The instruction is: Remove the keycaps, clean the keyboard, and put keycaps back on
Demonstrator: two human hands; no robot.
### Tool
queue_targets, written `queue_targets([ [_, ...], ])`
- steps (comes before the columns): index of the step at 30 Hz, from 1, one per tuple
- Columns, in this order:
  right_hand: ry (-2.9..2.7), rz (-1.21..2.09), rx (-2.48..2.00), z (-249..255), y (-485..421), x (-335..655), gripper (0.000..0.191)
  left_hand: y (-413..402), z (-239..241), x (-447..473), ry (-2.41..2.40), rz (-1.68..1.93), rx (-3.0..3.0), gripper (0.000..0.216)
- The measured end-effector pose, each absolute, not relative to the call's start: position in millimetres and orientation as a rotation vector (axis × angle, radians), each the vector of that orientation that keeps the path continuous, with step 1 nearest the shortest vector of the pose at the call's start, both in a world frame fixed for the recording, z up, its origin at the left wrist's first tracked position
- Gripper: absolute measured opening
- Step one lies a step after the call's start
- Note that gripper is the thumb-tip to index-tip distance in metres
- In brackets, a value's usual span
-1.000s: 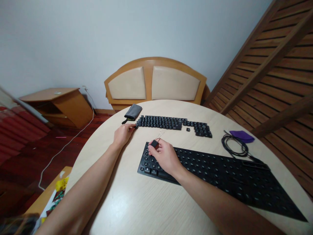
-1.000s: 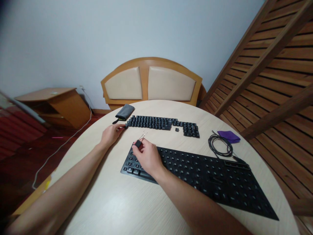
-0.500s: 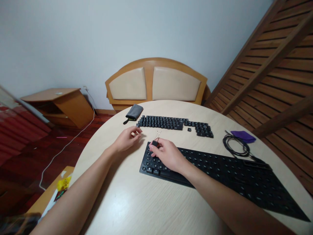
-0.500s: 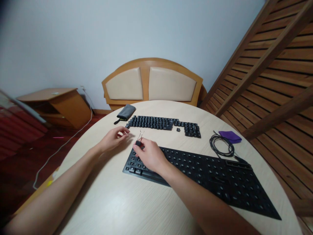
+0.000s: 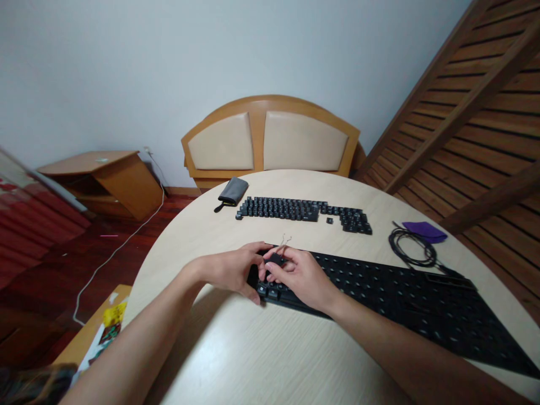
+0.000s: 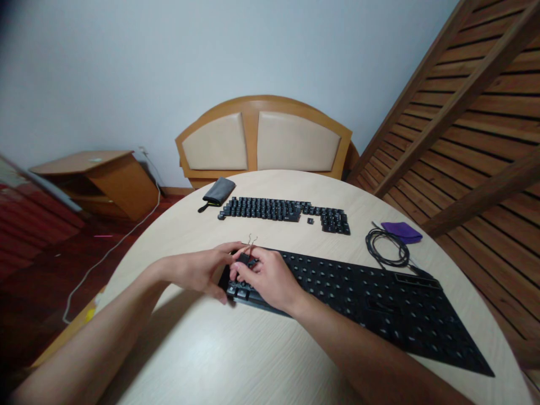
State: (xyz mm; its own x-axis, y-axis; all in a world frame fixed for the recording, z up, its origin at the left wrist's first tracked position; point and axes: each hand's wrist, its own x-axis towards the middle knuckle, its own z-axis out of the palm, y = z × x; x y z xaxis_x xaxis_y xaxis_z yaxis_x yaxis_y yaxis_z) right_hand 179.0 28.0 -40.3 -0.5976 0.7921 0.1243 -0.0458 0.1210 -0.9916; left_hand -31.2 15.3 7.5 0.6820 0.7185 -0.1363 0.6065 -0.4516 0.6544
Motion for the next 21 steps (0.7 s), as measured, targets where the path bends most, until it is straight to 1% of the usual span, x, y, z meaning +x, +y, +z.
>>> queue_targets([
  [8, -1.828, 1.483, -0.729, -43, 28, 181, 0.02, 17, -2, -27, 1.078, 0.2, 2.298, 0.055],
  [15, -1.921, 1.403, -0.734, -42, 28, 183, 0.021, 15, -3, -27, 1.122, 0.166, 2.312, 0.072],
  [21, -2.004, 1.311, -0.677, -35, 27, 185, 0.019, 15, -6, -30, 1.095, 0.218, 2.303, 0.069],
])
